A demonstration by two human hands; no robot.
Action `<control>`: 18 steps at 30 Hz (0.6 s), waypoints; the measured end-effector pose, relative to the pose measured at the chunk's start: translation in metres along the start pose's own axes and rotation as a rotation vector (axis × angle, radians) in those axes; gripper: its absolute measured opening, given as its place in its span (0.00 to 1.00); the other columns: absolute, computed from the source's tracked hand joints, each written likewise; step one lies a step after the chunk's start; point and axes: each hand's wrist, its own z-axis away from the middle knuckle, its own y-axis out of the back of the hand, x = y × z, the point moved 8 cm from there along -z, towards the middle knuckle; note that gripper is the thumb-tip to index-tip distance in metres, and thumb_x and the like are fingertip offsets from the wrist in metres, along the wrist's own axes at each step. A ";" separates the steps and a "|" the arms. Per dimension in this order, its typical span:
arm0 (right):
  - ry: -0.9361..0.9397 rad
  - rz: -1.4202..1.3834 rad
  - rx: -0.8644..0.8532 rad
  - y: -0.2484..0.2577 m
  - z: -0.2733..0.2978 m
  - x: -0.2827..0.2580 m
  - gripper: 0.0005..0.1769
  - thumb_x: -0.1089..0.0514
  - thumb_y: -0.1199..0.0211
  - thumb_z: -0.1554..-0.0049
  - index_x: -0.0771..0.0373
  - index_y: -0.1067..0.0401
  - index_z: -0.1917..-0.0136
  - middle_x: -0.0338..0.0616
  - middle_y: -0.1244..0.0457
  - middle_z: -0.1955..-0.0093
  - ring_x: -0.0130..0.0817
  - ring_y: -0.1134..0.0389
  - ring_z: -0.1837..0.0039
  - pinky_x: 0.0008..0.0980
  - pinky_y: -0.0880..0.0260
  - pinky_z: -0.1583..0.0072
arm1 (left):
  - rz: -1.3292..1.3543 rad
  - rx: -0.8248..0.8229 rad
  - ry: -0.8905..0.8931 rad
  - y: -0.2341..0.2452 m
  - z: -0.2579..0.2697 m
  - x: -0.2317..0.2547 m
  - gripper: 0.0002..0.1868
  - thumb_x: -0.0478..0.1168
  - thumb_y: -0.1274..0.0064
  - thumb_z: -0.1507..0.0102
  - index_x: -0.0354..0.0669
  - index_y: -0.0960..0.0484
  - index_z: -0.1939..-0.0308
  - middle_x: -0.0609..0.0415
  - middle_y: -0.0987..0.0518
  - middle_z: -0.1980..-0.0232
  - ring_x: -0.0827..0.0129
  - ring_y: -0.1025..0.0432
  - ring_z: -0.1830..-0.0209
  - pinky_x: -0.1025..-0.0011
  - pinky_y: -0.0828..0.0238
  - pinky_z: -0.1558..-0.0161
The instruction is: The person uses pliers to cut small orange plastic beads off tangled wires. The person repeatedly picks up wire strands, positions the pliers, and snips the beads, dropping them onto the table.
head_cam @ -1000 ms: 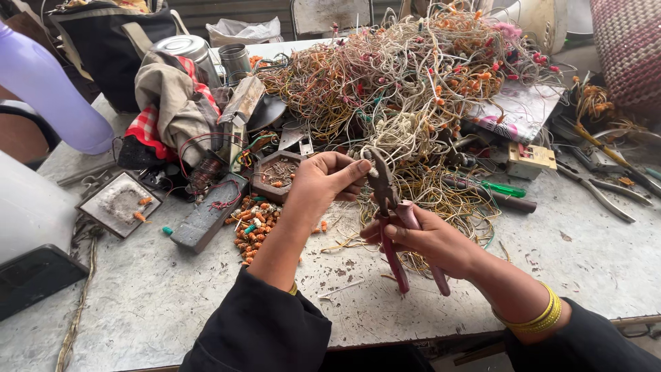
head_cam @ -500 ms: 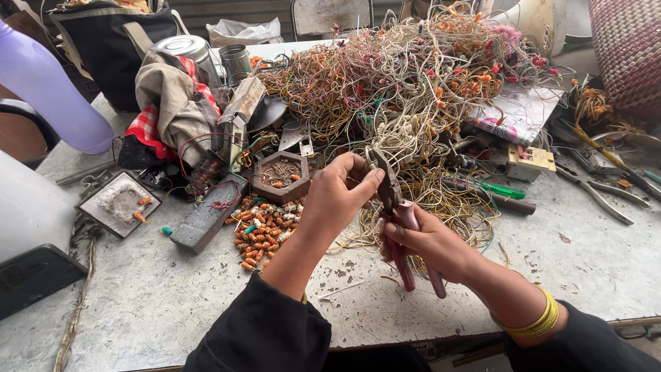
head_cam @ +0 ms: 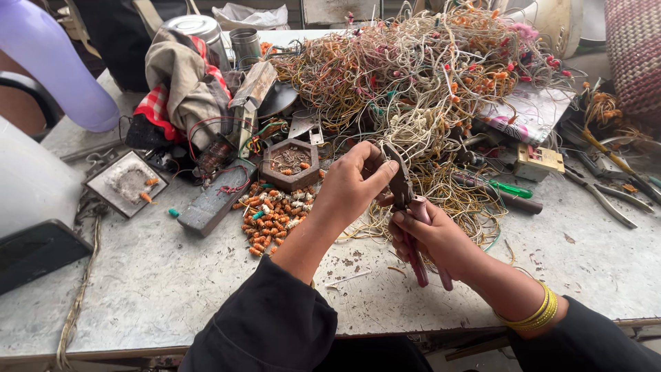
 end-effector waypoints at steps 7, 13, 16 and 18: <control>-0.167 -0.249 -0.043 -0.008 0.004 0.004 0.22 0.56 0.50 0.36 0.62 0.38 0.29 0.43 0.41 0.60 0.32 0.37 0.60 0.36 0.31 0.59 | -0.236 0.108 -0.222 0.027 -0.005 -0.004 0.11 0.41 0.44 0.36 0.37 0.21 0.56 0.52 0.19 0.65 0.71 0.24 0.67 0.70 0.27 0.62; -0.197 -0.101 0.022 0.003 0.002 0.002 0.23 0.60 0.48 0.41 0.60 0.43 0.32 0.49 0.34 0.51 0.39 0.30 0.52 0.42 0.25 0.52 | -0.031 0.153 -0.151 0.045 -0.015 -0.015 0.07 0.36 0.45 0.36 0.39 0.20 0.54 0.56 0.17 0.64 0.76 0.23 0.66 0.74 0.23 0.62; -0.201 -0.054 0.049 0.011 0.001 0.013 0.26 0.58 0.46 0.42 0.58 0.41 0.30 0.47 0.35 0.47 0.37 0.30 0.49 0.43 0.24 0.47 | -0.044 0.178 -0.153 0.046 -0.014 -0.014 0.10 0.35 0.42 0.36 0.40 0.21 0.52 0.57 0.18 0.62 0.78 0.22 0.65 0.76 0.22 0.62; -0.160 -0.026 0.030 0.010 -0.002 0.020 0.24 0.57 0.43 0.39 0.61 0.40 0.31 0.43 0.39 0.48 0.36 0.34 0.49 0.44 0.24 0.43 | -0.079 0.192 -0.190 0.047 -0.012 -0.007 0.10 0.35 0.39 0.36 0.39 0.21 0.52 0.56 0.18 0.61 0.77 0.21 0.64 0.76 0.22 0.61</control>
